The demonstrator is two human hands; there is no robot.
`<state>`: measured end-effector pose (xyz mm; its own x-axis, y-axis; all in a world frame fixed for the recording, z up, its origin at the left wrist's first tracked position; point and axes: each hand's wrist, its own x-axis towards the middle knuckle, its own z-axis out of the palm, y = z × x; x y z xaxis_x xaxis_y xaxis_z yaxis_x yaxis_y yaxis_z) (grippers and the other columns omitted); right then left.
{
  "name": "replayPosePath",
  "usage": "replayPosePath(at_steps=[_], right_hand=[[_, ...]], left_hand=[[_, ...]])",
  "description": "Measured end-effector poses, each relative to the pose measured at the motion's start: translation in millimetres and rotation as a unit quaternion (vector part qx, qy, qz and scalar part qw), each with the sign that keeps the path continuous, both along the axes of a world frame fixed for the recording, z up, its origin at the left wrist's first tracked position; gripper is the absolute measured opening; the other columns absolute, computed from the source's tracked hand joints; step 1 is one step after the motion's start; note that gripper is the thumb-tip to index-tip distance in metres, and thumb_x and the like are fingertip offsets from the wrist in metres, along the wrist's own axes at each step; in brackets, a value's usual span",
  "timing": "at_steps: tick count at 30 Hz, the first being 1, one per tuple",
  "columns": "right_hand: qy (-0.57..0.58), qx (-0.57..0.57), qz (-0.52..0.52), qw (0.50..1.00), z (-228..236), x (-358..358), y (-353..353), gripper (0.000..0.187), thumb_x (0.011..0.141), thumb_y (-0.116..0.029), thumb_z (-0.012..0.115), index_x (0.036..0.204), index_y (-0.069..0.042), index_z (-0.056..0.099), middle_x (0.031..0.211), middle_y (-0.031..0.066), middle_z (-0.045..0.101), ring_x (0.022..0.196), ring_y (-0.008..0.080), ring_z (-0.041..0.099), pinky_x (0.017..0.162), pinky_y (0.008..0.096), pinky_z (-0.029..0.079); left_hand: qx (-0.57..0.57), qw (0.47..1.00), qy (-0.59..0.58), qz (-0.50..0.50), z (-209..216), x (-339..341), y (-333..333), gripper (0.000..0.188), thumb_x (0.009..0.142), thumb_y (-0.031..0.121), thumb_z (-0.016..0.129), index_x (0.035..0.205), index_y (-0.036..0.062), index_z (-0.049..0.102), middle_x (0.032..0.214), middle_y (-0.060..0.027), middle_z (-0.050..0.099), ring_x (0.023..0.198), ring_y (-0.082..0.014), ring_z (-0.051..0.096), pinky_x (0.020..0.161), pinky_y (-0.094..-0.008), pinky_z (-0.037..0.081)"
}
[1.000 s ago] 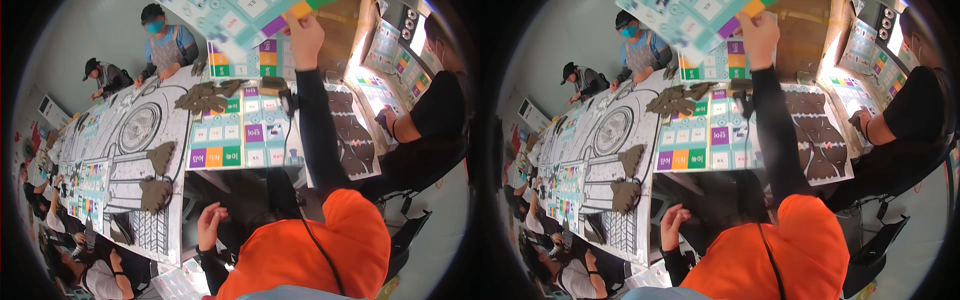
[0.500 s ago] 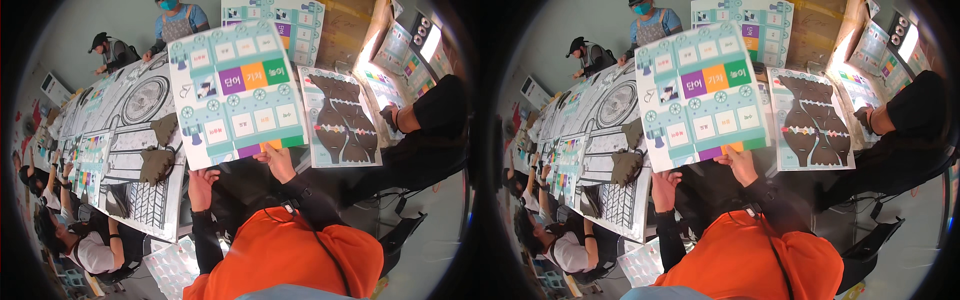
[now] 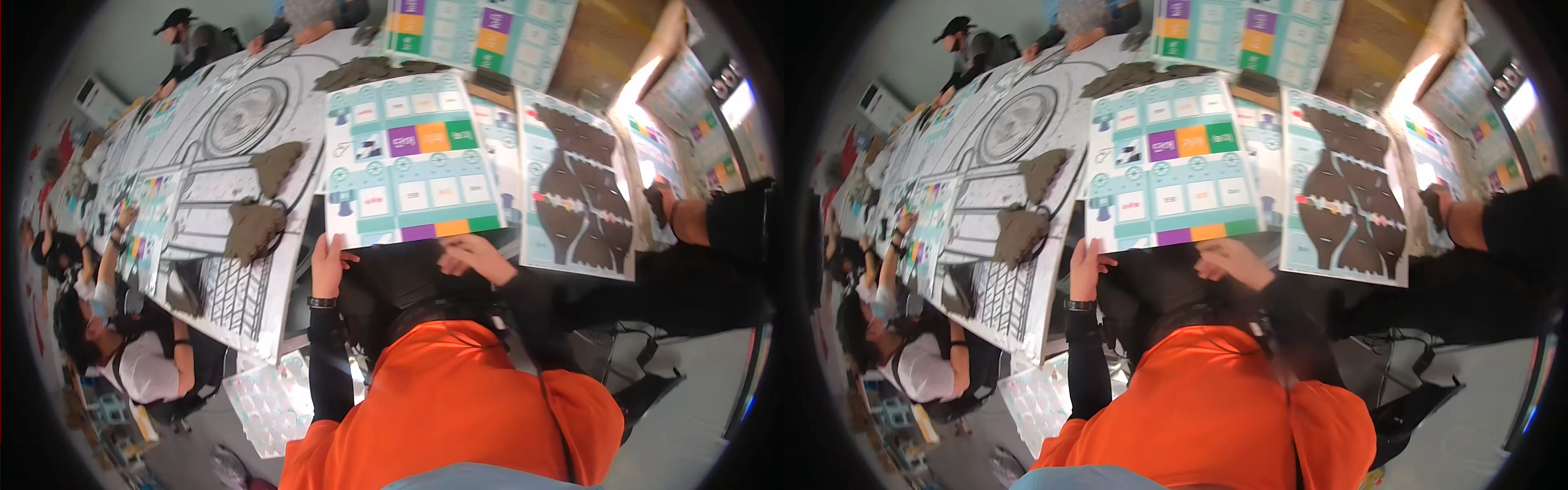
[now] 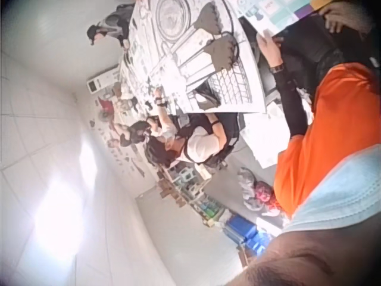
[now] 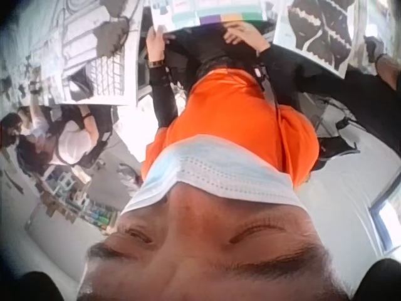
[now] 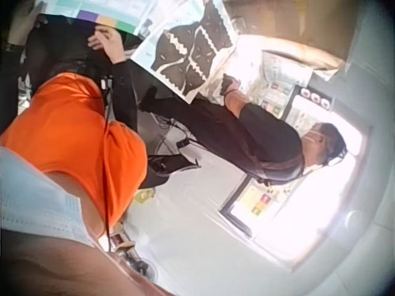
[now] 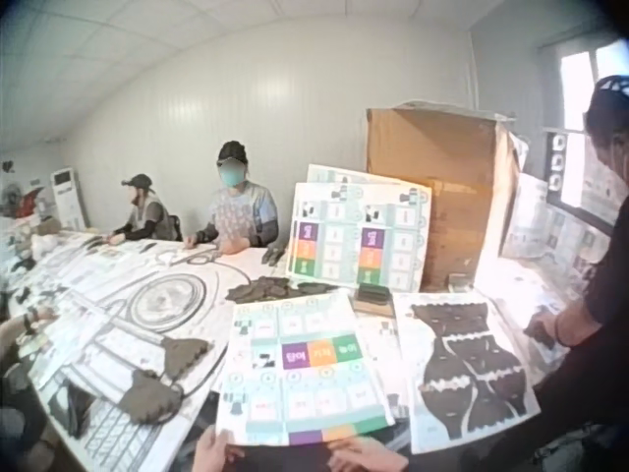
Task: Inspecting and organizing various paper and material components on a workspace table.
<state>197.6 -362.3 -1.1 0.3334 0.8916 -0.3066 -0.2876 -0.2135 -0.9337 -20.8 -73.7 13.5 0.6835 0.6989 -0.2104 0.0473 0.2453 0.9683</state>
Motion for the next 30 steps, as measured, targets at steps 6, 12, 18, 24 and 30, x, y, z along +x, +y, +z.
replayPosePath(at_steps=[6, 12, 18, 24, 30], right_hand=[[-0.486, -0.244, 0.256, 0.799, -91.0, 35.7, -137.0, 0.030, 0.088, -0.031, 0.071, 0.091, -0.001, 0.072, 0.088, 0.0195, 0.071, 0.085, 0.0396, 0.069, 0.074, 0.0472, 0.055], [-0.355, -0.232, 0.090, 0.901, -89.8, 21.2, -142.0, 0.035, 0.093, -0.032, 0.067, 0.111, -0.002, 0.066, 0.094, 0.0174, 0.073, 0.089, 0.0356, 0.071, 0.076, 0.0439, 0.055], [-0.405, 0.049, 0.205, 0.890, 124.4, -37.7, -40.3, 0.033, 0.097, -0.029, 0.063, 0.121, -0.006, 0.064, 0.110, 0.0145, 0.069, 0.101, 0.0357, 0.066, 0.086, 0.0428, 0.053], [-0.465, 0.307, -0.134, 0.820, 268.9, -47.4, 3.3, 0.021, 0.091, 0.005, 0.058, 0.111, 0.001, 0.064, 0.103, 0.0154, 0.071, 0.091, 0.0238, 0.069, 0.080, 0.0335, 0.054], [-0.581, 0.308, -0.155, 0.737, 329.9, -71.5, -56.5, 0.030, 0.079, 0.015, 0.056, 0.105, 0.004, 0.066, 0.090, 0.0145, 0.071, 0.075, 0.0220, 0.069, 0.068, 0.0308, 0.053]], left_hand=[[0.531, 0.825, 0.154, 0.114, 91.6, -14.3, 46.0, 0.038, 0.092, 0.022, 0.073, 0.121, 0.0006, 0.061, 0.085, -0.0113, 0.066, 0.076, -0.0260, 0.063, 0.069, -0.0389, 0.050], [0.630, 0.742, 0.223, 0.042, 105.5, 40.6, 160.8, 0.040, 0.088, 0.029, 0.076, 0.114, 0.0004, 0.065, 0.098, -0.0182, 0.072, 0.089, -0.0363, 0.068, 0.079, -0.0437, 0.054], [0.623, 0.733, 0.264, -0.064, 57.2, 90.0, 187.3, 0.043, 0.086, 0.036, 0.076, 0.112, 0.0030, 0.067, 0.107, -0.0220, 0.069, 0.105, -0.0405, 0.064, 0.090, -0.0495, 0.051], [0.641, 0.747, 0.140, -0.108, 58.1, 124.5, 123.5, 0.040, 0.088, 0.032, 0.073, 0.115, 0.0030, 0.067, 0.108, -0.0219, 0.068, 0.107, -0.0413, 0.062, 0.092, -0.0494, 0.049], [0.582, 0.756, 0.025, -0.298, 82.8, 112.9, 21.7, 0.042, 0.091, 0.027, 0.073, 0.125, 0.0030, 0.064, 0.123, -0.0184, 0.063, 0.118, -0.0354, 0.059, 0.100, -0.0429, 0.048]])
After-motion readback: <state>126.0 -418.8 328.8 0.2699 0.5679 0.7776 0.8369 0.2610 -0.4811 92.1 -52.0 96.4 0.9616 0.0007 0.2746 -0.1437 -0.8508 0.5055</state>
